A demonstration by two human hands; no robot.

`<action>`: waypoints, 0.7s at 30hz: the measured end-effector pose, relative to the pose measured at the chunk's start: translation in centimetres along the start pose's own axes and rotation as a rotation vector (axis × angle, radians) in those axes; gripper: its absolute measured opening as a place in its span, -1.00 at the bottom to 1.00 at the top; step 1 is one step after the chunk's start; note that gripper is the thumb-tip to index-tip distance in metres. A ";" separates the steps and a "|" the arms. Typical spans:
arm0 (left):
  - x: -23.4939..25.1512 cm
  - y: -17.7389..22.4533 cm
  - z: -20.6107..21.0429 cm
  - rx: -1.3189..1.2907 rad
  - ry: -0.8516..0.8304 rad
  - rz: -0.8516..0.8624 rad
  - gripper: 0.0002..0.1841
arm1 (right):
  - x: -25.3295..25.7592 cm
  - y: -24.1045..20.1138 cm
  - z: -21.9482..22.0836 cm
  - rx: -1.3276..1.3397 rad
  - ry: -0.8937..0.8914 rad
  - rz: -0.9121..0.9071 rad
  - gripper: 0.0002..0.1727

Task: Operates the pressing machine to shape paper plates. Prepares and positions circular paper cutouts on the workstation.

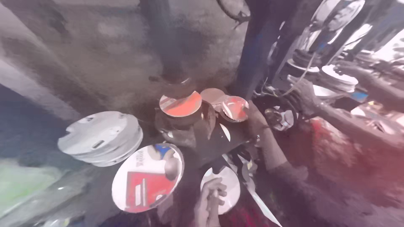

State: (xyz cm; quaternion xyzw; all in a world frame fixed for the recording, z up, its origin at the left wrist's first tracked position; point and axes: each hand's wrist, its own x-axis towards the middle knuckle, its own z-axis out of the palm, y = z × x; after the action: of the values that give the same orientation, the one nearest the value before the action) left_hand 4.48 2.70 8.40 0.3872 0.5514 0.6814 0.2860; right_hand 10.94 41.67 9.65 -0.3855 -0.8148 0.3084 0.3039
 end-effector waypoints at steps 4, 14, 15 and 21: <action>0.3 0.5 0.3 -0.010 -0.004 -0.014 -0.68 | 2.1 -4.0 1.0 -0.034 -0.033 0.519 -0.40; -0.7 -0.7 -1.2 0.017 0.049 -0.048 -0.68 | -5.4 -5.9 -3.4 -0.198 0.097 0.164 -0.50; -0.8 -1.1 -1.6 0.025 0.064 -0.073 -0.67 | -7.6 -6.8 -3.8 -0.166 0.007 0.107 -0.56; -1.5 -4.2 -3.0 0.082 0.084 -0.181 -0.64 | -19.4 -7.2 2.4 -0.229 -0.802 0.003 -0.45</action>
State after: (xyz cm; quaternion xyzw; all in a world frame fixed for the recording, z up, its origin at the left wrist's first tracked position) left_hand 2.60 0.84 3.73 0.3182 0.6230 0.6453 0.3068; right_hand 16.06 21.50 8.48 -0.2675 -0.8970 0.3419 -0.0830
